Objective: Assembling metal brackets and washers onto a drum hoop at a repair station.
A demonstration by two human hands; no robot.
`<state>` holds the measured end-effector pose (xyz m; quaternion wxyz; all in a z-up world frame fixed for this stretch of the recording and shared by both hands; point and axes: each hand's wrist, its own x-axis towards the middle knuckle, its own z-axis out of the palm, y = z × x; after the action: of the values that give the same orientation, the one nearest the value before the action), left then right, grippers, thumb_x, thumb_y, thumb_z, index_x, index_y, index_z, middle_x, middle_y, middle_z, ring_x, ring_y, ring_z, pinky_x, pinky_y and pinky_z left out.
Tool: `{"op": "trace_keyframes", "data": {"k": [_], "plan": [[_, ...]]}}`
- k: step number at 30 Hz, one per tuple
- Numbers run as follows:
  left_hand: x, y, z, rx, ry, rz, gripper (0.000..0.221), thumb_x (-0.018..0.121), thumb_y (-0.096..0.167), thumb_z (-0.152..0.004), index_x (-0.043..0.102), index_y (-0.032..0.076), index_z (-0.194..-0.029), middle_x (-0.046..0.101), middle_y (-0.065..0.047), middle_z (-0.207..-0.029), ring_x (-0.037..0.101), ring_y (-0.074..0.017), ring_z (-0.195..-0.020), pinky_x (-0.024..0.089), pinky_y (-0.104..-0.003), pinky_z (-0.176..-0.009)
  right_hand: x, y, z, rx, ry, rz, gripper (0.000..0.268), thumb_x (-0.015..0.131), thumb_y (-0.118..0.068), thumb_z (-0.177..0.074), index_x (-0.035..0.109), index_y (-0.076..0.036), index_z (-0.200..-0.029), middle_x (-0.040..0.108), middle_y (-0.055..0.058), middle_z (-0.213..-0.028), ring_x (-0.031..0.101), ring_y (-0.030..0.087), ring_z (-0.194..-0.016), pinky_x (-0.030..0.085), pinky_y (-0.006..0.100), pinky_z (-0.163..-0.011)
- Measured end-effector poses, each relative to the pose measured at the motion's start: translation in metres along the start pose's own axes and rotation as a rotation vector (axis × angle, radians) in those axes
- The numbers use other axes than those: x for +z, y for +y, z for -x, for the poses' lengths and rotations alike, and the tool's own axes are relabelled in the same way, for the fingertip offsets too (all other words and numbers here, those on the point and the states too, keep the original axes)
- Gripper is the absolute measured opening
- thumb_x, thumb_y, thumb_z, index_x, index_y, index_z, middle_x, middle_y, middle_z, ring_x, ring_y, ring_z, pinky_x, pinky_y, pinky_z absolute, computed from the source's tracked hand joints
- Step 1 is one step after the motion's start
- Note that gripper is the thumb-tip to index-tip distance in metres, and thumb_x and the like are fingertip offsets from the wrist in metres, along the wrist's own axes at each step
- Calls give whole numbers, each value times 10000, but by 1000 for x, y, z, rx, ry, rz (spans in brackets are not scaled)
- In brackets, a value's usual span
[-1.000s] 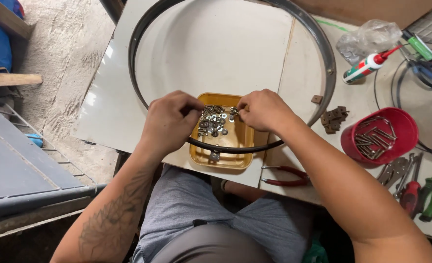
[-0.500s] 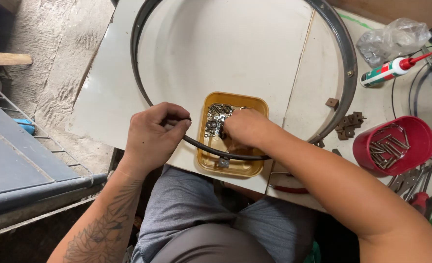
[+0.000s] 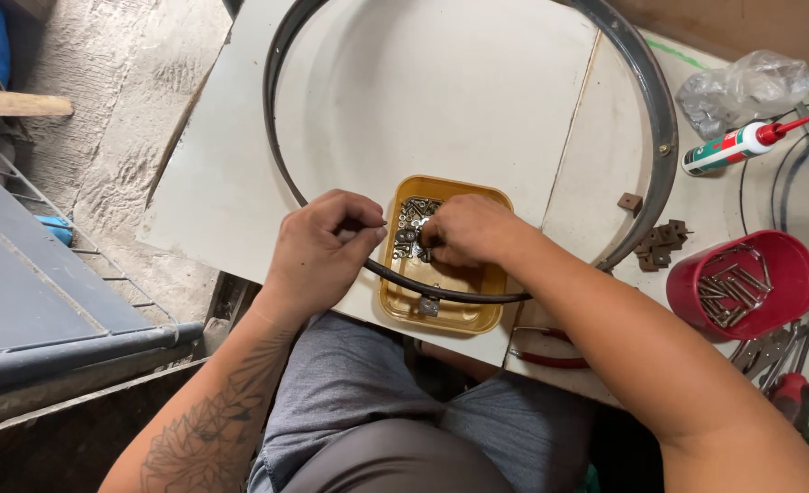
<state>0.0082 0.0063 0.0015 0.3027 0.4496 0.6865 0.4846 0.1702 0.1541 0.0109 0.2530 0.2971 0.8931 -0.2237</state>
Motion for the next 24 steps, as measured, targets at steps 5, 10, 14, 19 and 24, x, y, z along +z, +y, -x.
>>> {"op": "trace_keyframes", "data": {"k": [5,10,14,19,24], "plan": [[13,-2,4,-60,-36,23,145,803,111,-792,807,143,-934,792,-59,-848,769,-204,-815,605,-346,-763,3,18,14,-7,124,-230,185,743,-210,-834,806,-130,-988,757,96,-816,746,291,-856,591,424,-836],[30,7,4,-86,-82,33,164,788,132,-786,821,144,-946,803,-78,-841,785,-233,-840,607,-373,-779,12,28,37,-54,314,-596,175,720,-189,-798,793,-87,-919,715,105,-726,668,235,-753,551,402,-746],[47,10,4,138,-72,27,141,828,114,-758,806,180,-880,798,-5,-963,781,-248,-919,621,-349,-814,16,24,51,-103,381,-809,97,718,-129,-808,786,-90,-863,644,27,-636,587,133,-650,533,318,-630],[61,16,13,303,-59,23,153,836,67,-760,812,170,-869,789,-20,-960,777,-264,-911,630,-356,-805,24,29,59,-144,383,-928,72,708,-74,-815,776,-67,-839,626,24,-600,589,117,-605,533,288,-582],[61,11,19,529,-49,-12,131,825,65,-837,824,144,-941,781,-47,-950,777,-259,-876,643,-348,-770,49,45,54,-205,296,-1313,77,700,-61,-854,745,2,-853,570,80,-573,552,158,-539,494,297,-507]]}}
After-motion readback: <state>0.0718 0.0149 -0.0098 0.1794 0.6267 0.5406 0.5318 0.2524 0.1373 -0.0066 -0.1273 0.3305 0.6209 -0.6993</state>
